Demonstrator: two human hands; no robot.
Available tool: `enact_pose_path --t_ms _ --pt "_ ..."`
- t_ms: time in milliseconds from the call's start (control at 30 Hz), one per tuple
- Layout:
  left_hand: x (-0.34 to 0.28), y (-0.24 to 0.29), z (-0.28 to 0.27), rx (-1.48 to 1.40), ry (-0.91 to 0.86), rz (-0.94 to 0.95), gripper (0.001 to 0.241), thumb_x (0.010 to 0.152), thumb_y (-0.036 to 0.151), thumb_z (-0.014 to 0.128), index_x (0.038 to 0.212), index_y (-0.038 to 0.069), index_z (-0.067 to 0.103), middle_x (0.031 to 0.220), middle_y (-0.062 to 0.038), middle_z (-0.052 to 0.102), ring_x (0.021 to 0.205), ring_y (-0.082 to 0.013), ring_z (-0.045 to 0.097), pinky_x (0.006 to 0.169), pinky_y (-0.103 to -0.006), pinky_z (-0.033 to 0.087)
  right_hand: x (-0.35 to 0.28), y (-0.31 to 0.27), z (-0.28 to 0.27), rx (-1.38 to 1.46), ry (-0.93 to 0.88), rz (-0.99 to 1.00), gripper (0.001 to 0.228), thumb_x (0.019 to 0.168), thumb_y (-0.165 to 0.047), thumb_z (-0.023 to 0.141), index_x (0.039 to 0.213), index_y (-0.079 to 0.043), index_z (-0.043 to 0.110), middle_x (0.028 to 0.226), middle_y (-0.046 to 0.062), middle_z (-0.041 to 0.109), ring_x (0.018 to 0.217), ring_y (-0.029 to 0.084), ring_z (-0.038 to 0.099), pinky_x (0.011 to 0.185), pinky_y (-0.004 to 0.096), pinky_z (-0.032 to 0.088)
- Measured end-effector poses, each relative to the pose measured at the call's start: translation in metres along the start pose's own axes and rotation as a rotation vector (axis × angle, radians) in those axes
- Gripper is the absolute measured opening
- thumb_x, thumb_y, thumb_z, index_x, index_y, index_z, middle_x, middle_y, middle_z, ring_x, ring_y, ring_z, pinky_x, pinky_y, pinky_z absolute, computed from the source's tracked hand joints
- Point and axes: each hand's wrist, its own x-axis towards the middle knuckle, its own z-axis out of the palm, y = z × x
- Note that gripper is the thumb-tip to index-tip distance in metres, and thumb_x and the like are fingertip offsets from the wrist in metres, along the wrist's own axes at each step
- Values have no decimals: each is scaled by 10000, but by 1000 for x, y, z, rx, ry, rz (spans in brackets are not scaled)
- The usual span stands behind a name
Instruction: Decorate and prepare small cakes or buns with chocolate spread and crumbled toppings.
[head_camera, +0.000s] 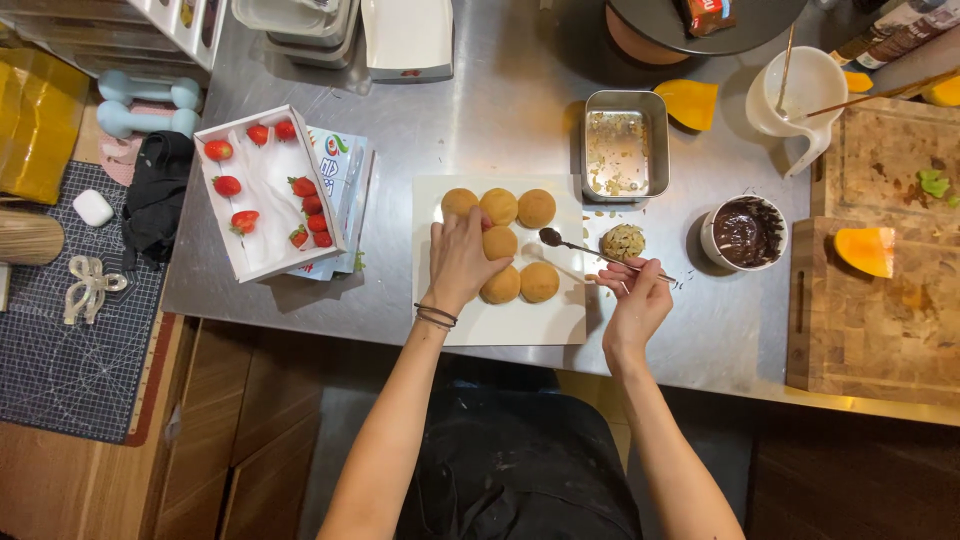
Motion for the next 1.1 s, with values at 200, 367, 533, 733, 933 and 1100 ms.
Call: enact_pose_path --t_ms 200,367,533,733,933,1100 --pt "1 5 5 76 49 28 611 702 467 902 1063 72 607 980 -49 701 951 -250 557 817 -408 360 -16 -2 -2 -717 -399 -648 184 1128 -87 470 1098 27 612 961 119 711 830 216 737 747 331 615" --pt "-1 -1 13 161 61 7 542 814 467 862 1078 60 620 917 -59 713 923 -248 548 819 -411 358 -20 -10 4 -880 -617 -936 107 989 -1 649 1091 -17 620 1019 127 707 884 300 701 749 371 577" --pt "-4 15 8 209 177 51 493 776 387 844 1066 41 645 960 -70 698 908 -261 536 806 -395 384 -17 -12 4 -865 -662 -912 118 991 16 645 1102 -9 614 1020 119 708 885 284 701 746 372 577" --pt "-5 12 16 94 101 315 135 893 156 763 1014 103 734 1033 38 718 957 -209 551 862 -365 434 -13 -12 3 -866 -588 -876 44 1023 13 604 1049 -12 630 988 114 700 844 259 704 717 351 574" --pt "-12 21 7 14 138 217 198 891 201 736 1047 80 745 1078 0 720 988 -228 573 888 -377 438 -11 -14 1 -856 -546 -835 39 1033 2 599 1047 4 635 957 117 691 807 238 710 686 336 569" --pt "-38 25 4 -94 244 89 233 1004 160 660 1200 34 680 1204 -76 682 1135 -261 595 1005 -400 466 -9 -13 -4 -840 -516 -802 71 1056 -10 566 1073 13 630 948 112 689 814 216 718 693 324 578"
